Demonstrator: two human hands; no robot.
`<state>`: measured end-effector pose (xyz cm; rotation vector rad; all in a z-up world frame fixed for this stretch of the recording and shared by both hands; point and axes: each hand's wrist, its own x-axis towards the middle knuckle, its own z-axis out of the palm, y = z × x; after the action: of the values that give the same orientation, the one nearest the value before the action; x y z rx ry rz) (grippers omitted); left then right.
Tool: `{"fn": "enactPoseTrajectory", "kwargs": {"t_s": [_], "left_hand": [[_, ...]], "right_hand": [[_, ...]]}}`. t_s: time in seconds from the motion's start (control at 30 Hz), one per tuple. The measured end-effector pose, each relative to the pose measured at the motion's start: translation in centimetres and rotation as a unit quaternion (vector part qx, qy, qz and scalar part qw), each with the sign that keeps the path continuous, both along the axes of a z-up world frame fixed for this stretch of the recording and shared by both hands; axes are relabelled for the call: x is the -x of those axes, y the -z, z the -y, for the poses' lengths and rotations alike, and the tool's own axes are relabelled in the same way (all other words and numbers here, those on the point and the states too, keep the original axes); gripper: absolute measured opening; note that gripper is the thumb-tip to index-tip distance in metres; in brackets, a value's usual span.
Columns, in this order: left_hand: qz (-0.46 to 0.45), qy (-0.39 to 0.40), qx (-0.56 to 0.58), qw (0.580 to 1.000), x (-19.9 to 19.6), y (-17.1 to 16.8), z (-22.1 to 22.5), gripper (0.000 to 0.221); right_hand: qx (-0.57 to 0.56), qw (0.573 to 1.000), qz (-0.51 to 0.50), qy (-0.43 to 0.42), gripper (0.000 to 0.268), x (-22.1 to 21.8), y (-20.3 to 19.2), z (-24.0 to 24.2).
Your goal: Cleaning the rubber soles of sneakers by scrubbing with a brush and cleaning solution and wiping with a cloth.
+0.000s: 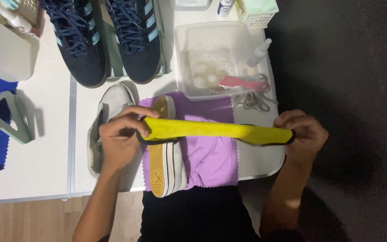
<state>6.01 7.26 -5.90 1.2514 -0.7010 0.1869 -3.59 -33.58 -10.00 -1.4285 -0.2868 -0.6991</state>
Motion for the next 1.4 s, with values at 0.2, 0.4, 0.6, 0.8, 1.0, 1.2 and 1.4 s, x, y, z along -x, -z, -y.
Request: {"fn": "enactPoseTrajectory", "kwargs": {"t_s": [0.2, 0.4, 0.6, 0.8, 1.0, 1.2, 1.4], "left_hand": [[-0.027, -0.006, -0.189, 0.982, 1.2, -4.3, -2.0, 0.025], [0.009, -0.162, -0.239, 0.957, 5.7, -7.2, 4.6, 0.03], [0.004, 0.131, -0.3, 0.945, 8.9, -6.3, 7.3, 0.043], [-0.207, -0.171, -0.333, 0.904, 7.8, -4.7, 1.2, 0.04], [-0.445, -0.085, -0.453, 0.768, 7.6, -5.1, 1.5, 0.091], [-0.522, -0.072, -0.091, 0.845, 6.1, 0.9, 1.0, 0.056], [-0.474, -0.1, -0.081, 0.871, 5.7, 1.5, 4.3, 0.066]], "right_hand": [[0.007, 0.991, -0.093, 0.091, 0.02, 0.9, -0.2, 0.6], [0.017, 0.986, -0.154, 0.055, 0.019, 1.1, 0.8, -1.5], [0.037, 0.976, -0.215, 0.009, 0.021, 0.7, 2.0, -3.9], [0.047, 0.963, -0.264, -0.024, 0.025, -0.3, 3.6, -7.1], [0.064, 0.942, -0.326, -0.054, 0.031, 0.8, 3.1, -10.6], [0.078, 0.919, -0.377, -0.083, 0.037, 1.0, 3.3, -14.1], [0.094, 0.895, -0.424, -0.1, 0.043, 2.8, 2.5, -17.0]]}}
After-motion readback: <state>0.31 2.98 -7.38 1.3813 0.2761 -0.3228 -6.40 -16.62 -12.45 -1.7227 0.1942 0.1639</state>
